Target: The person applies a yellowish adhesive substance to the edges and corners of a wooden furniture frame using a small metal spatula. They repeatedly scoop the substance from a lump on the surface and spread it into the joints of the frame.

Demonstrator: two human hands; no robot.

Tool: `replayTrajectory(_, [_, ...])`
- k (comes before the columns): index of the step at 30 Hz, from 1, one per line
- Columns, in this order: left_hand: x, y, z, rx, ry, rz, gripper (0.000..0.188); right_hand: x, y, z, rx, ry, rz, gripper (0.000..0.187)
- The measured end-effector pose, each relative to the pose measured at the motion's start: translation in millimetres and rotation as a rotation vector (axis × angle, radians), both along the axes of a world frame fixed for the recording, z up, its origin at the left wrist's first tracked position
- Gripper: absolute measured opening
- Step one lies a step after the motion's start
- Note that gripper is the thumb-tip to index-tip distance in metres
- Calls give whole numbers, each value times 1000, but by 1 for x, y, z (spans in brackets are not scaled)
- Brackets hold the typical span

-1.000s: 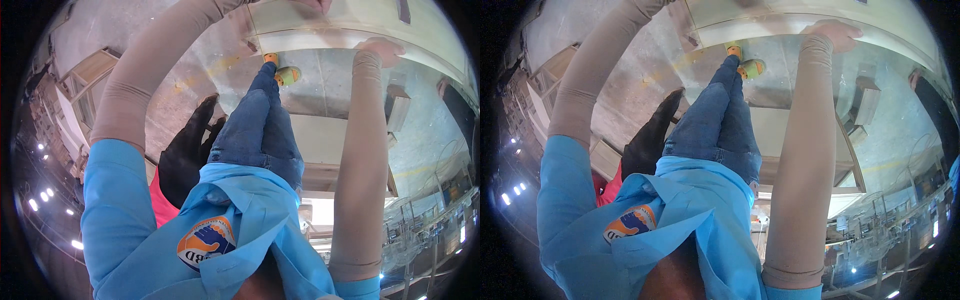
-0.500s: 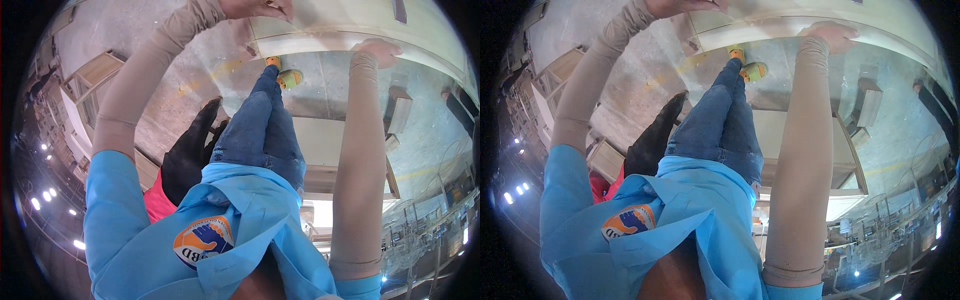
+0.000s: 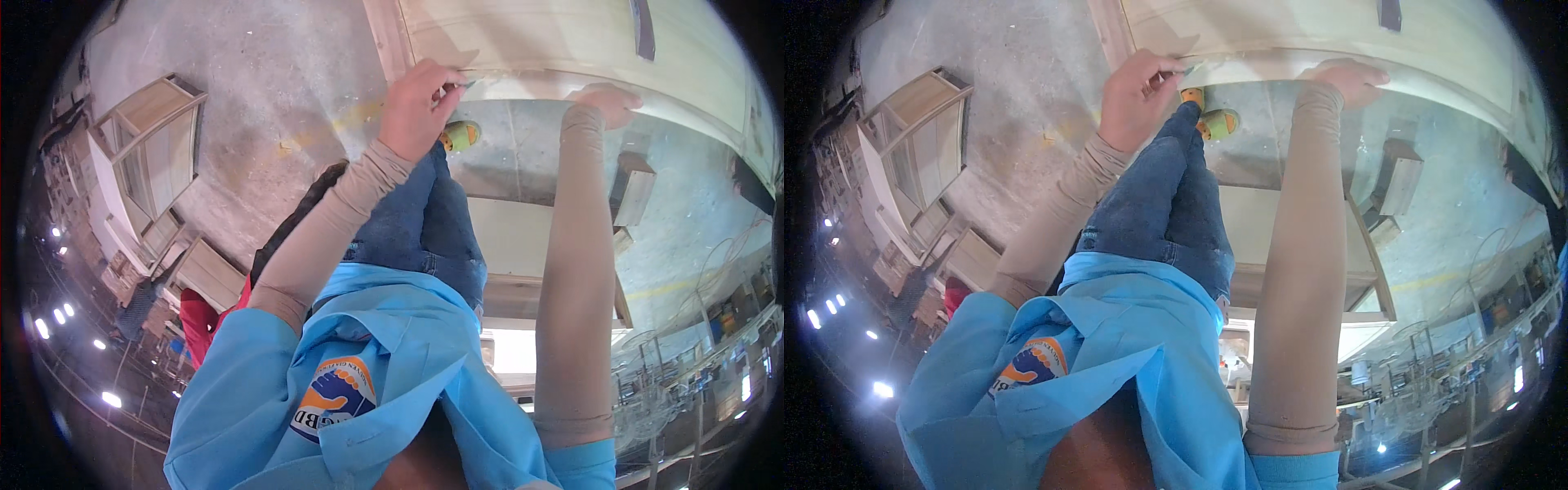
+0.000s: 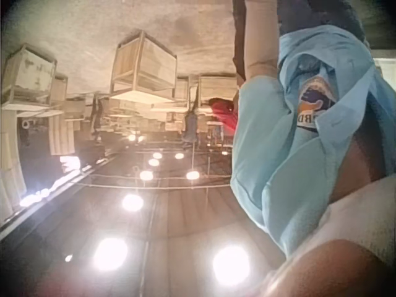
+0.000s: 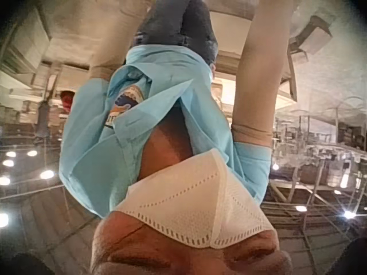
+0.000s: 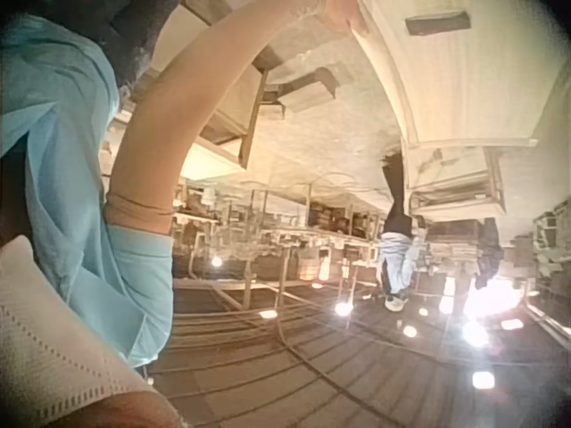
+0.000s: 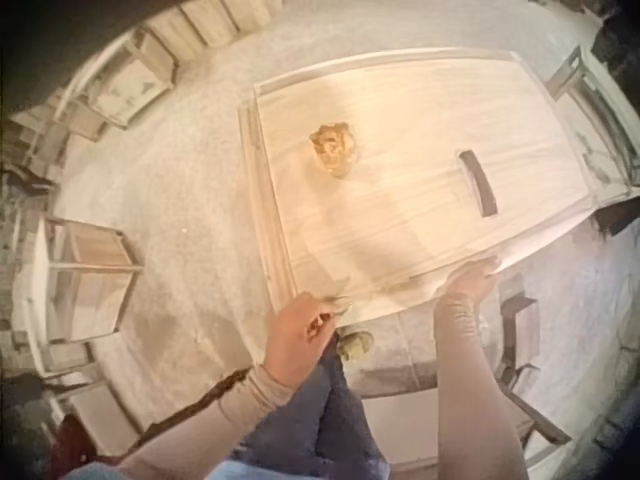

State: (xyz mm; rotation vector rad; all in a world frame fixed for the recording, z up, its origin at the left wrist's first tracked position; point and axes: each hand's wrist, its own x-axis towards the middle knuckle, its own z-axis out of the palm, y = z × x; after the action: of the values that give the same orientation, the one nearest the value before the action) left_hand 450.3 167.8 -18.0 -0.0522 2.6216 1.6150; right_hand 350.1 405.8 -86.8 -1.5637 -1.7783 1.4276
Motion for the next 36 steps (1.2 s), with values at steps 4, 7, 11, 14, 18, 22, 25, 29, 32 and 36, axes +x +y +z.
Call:
replayTrajectory(4, [15, 6, -4, 97, -65, 173, 12, 8, 7, 18, -148, -96, 194, 65])
replayTrajectory(7, [15, 8, -3, 47, -28, 163, 14, 26, 44, -9, 47, 15, 275, 67])
replayTrajectory(11, [18, 11, -2, -58, 75, 198, 14, 38, 77, 11, 563, -57, 583, 69])
replayTrajectory(14, [23, 22, 1, -68, 10, 274, 12, 29, 89, 40, 875, -61, 905, 66])
replayTrajectory(18, [30, 46, 1, -65, -38, 417, 10, -9, 104, 47, 891, 48, 1051, 65])
replayTrajectory(22, [34, 76, -6, -15, -69, 651, 11, -61, 124, 23, 878, 113, 1002, 65])
replayTrajectory(25, [31, 94, -8, -16, -76, 802, 11, -77, 124, 16, 907, -10, 1022, 62])
replayTrajectory(29, [24, 111, -4, -108, -33, 867, 11, -78, 122, 14, 994, -47, 1057, 60])
replayTrajectory(32, [21, 127, -3, -133, -62, 884, 11, -79, 118, 19, 996, -105, 1091, 59])
replayTrajectory(36, [10, 156, 0, -69, -73, 913, 10, -79, 122, 16, 1022, -117, 1088, 59])
